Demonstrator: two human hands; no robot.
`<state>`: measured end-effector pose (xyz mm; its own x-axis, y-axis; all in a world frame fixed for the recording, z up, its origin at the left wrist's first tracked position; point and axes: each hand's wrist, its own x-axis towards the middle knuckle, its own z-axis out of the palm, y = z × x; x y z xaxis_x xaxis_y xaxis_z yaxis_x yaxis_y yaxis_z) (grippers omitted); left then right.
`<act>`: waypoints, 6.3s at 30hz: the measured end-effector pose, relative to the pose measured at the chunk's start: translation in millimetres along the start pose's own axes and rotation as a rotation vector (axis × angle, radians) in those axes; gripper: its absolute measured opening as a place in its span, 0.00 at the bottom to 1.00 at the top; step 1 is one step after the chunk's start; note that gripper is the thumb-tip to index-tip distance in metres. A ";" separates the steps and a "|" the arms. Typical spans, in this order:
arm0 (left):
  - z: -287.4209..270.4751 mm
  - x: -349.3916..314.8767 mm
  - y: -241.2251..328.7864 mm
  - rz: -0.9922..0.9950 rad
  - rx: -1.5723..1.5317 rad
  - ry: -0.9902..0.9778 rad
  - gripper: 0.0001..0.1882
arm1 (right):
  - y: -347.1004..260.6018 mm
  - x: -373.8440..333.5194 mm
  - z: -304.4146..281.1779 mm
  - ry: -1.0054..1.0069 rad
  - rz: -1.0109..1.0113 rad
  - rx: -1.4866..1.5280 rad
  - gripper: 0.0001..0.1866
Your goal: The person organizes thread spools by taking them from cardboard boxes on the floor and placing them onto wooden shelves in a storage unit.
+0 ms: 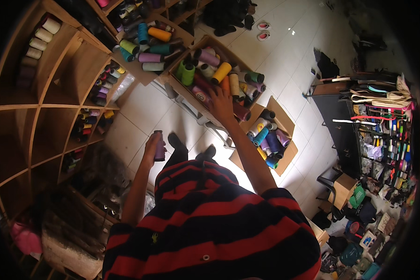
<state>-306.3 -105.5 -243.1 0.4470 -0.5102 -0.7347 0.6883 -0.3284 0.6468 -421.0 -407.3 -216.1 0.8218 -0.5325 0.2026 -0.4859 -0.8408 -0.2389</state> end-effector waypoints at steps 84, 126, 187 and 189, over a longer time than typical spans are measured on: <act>-321.7 89.8 457.3 0.811 0.483 1.565 0.18 | -257.4 206.5 19.0 -0.512 0.143 1.145 0.22; -348.6 106.3 449.0 0.927 0.419 1.367 0.13 | -594.1 492.4 66.8 -0.123 -0.682 1.166 0.25; 16.7 233.7 244.2 0.924 1.729 0.154 0.29 | -58.9 71.4 22.3 -0.133 0.521 0.490 0.19; 20.2 240.6 246.5 0.857 1.805 0.156 0.31 | -69.2 103.9 25.4 -0.077 0.625 0.465 0.23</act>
<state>-40.6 -325.2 -256.3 0.3909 -0.9119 -0.1251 -0.9060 -0.4052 0.1223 -294.4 -401.9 -202.6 0.4637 -0.8708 -0.1633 -0.7046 -0.2508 -0.6638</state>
